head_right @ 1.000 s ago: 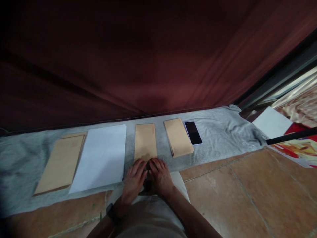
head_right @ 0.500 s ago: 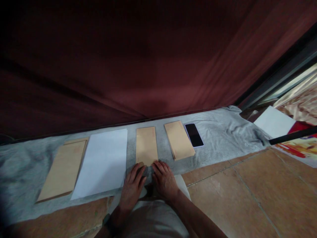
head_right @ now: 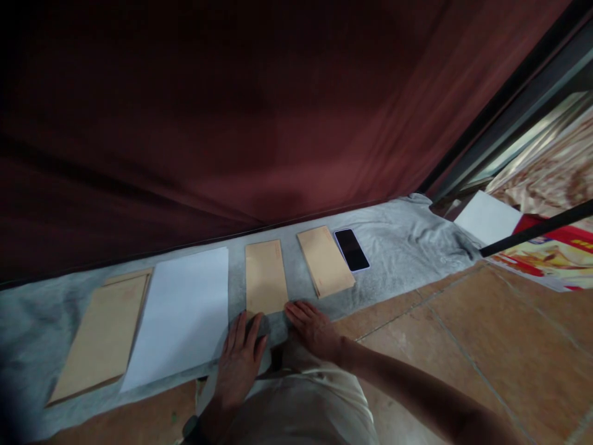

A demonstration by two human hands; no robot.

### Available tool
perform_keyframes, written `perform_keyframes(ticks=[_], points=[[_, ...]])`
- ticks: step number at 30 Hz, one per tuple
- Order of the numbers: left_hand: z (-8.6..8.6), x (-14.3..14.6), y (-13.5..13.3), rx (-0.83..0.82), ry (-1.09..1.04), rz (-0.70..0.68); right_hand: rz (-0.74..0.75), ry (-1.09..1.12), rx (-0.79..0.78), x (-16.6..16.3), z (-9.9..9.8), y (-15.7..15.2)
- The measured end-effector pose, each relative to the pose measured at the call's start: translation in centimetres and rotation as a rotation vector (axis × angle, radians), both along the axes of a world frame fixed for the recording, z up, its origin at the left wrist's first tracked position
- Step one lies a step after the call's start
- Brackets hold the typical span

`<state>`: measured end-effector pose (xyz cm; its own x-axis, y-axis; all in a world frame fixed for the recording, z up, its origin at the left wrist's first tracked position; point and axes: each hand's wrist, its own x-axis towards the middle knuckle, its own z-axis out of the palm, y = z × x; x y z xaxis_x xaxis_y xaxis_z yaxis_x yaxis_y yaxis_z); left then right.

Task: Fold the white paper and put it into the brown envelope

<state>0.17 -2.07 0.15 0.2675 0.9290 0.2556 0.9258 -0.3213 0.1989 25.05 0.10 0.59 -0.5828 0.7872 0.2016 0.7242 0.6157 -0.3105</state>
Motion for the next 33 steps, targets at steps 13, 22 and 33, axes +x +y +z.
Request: perform_keyframes(ticks=[13, 22, 33], points=[[-0.6, -1.2, 0.1, -0.018, -0.036, -0.040, -0.130, 0.082, 0.021, -2.2, 1.0, -0.9], [-1.0, 0.2, -0.2, 0.038, 0.031, -0.083, -0.294, 0.077, 0.026, -5.8, -0.6, -2.5], [-0.3, 0.5, -0.5, -0.027, -0.115, 0.079, -0.378, 0.154, 0.037, -4.9, -0.5, -1.9]])
